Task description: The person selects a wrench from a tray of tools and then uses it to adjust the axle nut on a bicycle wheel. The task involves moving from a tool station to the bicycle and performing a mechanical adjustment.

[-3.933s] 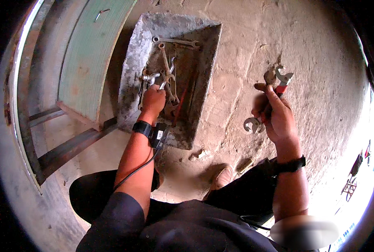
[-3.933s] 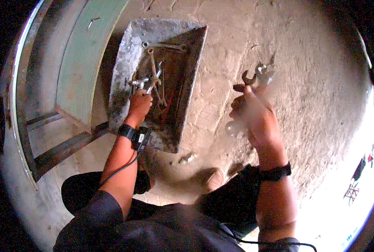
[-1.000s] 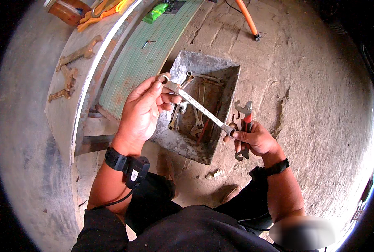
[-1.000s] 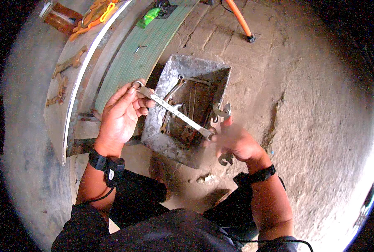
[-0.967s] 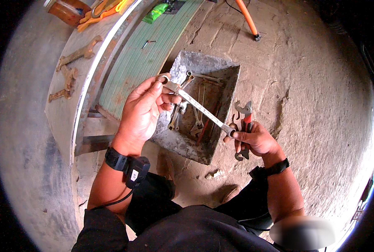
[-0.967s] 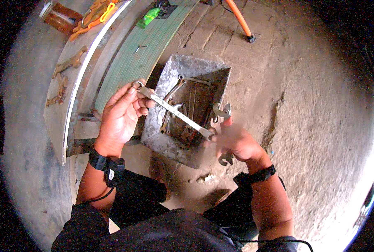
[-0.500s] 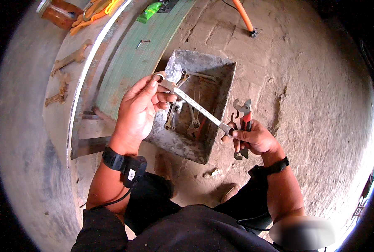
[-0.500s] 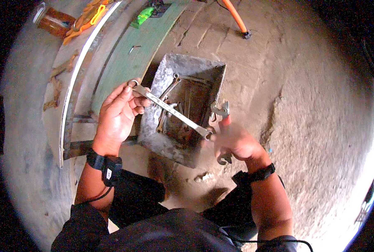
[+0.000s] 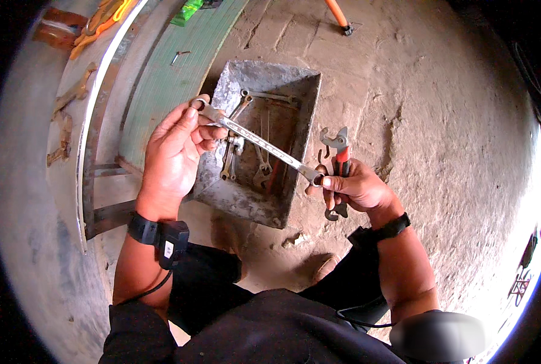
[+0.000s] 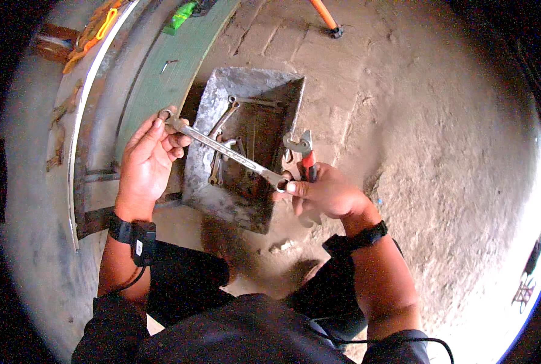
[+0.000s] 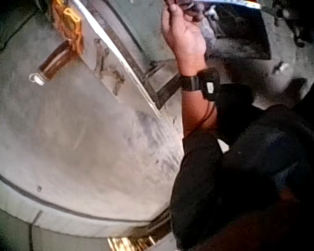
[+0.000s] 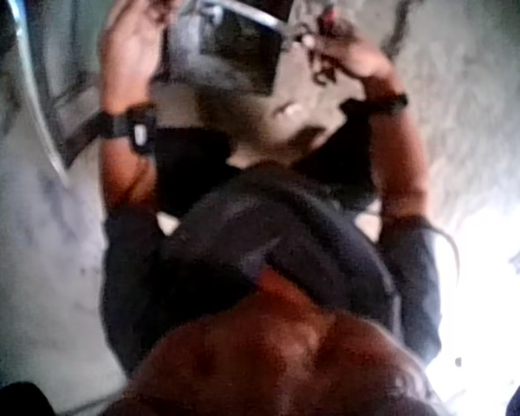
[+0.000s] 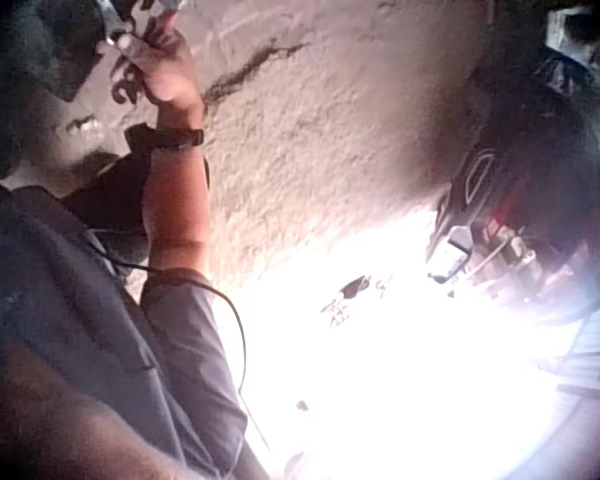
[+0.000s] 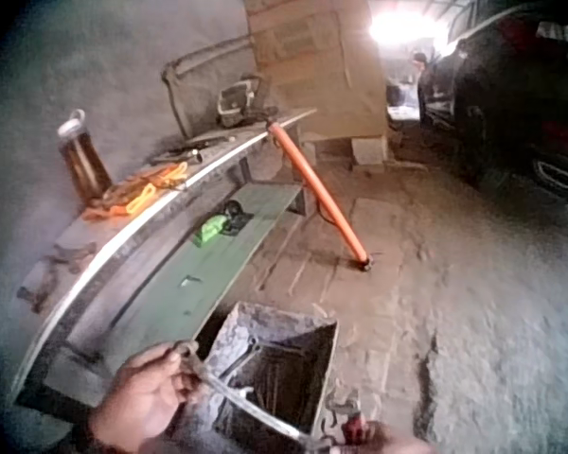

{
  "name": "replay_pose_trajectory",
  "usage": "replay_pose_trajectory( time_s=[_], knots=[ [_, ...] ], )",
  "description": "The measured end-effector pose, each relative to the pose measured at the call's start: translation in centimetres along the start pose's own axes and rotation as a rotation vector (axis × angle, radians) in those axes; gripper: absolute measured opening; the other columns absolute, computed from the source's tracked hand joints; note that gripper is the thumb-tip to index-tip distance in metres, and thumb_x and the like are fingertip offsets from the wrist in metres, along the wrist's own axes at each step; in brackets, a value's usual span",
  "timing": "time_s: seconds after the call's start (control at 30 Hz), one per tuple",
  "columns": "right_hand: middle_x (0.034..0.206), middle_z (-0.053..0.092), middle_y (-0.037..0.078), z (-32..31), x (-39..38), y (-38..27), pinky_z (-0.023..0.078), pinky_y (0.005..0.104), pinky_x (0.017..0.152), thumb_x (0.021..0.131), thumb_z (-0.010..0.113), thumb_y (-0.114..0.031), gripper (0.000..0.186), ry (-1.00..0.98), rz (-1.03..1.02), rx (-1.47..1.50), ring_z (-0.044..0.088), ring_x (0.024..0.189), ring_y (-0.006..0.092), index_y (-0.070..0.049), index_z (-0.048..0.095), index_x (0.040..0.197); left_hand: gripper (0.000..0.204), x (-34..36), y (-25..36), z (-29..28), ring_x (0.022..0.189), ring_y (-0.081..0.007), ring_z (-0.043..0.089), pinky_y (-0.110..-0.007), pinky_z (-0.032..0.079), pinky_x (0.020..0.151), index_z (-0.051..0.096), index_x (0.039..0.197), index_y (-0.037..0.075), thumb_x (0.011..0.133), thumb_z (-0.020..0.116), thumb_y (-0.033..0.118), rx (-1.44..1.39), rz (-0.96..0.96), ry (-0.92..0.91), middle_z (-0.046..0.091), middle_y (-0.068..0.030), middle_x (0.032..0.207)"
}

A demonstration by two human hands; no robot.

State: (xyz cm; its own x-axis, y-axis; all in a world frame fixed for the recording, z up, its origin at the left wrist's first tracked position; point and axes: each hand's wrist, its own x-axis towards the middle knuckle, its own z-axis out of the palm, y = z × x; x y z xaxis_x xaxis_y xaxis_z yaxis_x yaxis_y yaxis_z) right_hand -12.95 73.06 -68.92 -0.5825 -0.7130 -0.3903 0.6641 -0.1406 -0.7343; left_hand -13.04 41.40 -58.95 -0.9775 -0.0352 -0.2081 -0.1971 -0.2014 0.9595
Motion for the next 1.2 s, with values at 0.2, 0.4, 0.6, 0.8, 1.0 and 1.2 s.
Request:
replay_pose_trajectory(
  time_s=[0.2,0.4,0.6,0.8,1.0,1.2],
  knots=[
    [0.099,0.073,0.009,-0.6,0.3,0.4,0.05,0.0245,0.06,0.094,0.065,-0.02,0.023,-0.06,0.009,-0.003,0.064,0.066,0.011,-0.003,0.062,0.109,0.034,0.2,-0.4,0.1,0.086,-0.0173,0.067,-0.027,0.048,0.072,0.055,0.127,0.002,0.103,0.048,0.025,-0.039,-0.007,0.032,0.069,-0.0102,0.106],
    [0.09,0.072,0.008,-0.2,0.5,0.2,0.05,0.0252,0.06,0.094,0.066,-0.022,0.022,-0.01,-0.005,-0.047,0.062,0.064,0.0109,-0.002,0.066,0.103,0.022,0.4,-0.6,0.4,0.085,-0.0171,0.067,-0.027,0.048,0.072,0.058,0.113,0.006,0.102,0.051,0.024,-0.066,0.006,0.072,0.069,-0.0089,0.101],
    [0.069,0.064,0.001,-0.1,0.9,0.1,0.045,0.0256,0.054,0.093,0.066,-0.022,0.022,0.021,0.043,-0.093,0.058,0.06,0.0098,-0.002,0.072,0.099,0.02,0.3,-0.7,0.1,0.086,-0.0164,0.066,-0.028,0.048,0.072,0.058,0.113,0.01,0.102,0.05,0.025,-0.051,0.022,0.04,0.068,-0.0084,0.105],
    [0.077,0.067,0.006,-0.4,1.5,0.8,0.043,0.0255,0.051,0.092,0.066,-0.022,0.022,0.05,0.045,-0.107,0.06,0.06,0.0112,-0.002,0.07,0.101,0.022,0.3,-0.8,-0.1,0.088,-0.0168,0.065,-0.028,0.048,0.073,0.058,0.114,0.011,0.103,0.047,0.025,-0.072,-0.004,0.014,0.068,-0.0085,0.106],
    [0.099,0.072,0.013,-1.3,1.6,1.4,0.047,0.0244,0.055,0.091,0.067,-0.013,0.017,0.007,0.089,-0.185,0.066,0.063,0.0139,0.0,0.064,0.102,0.023,0.3,-0.9,-0.1,0.088,-0.0166,0.065,-0.028,0.048,0.073,0.058,0.118,0.01,0.103,0.047,0.025,-0.071,-0.002,0.011,0.067,-0.0087,0.107],
    [0.097,0.072,0.013,-1.0,1.5,1.3,0.049,0.0255,0.057,0.089,0.069,-0.009,0.016,-0.02,0.103,-0.185,0.066,0.063,0.0148,0.001,0.064,0.101,0.025,0.2,-1.8,0.1,0.09,-0.0164,0.065,-0.028,0.047,0.075,0.057,0.119,0.01,0.101,0.049,0.027,-0.074,-0.064,-0.001,0.068,-0.0083,0.108]
  ],
)
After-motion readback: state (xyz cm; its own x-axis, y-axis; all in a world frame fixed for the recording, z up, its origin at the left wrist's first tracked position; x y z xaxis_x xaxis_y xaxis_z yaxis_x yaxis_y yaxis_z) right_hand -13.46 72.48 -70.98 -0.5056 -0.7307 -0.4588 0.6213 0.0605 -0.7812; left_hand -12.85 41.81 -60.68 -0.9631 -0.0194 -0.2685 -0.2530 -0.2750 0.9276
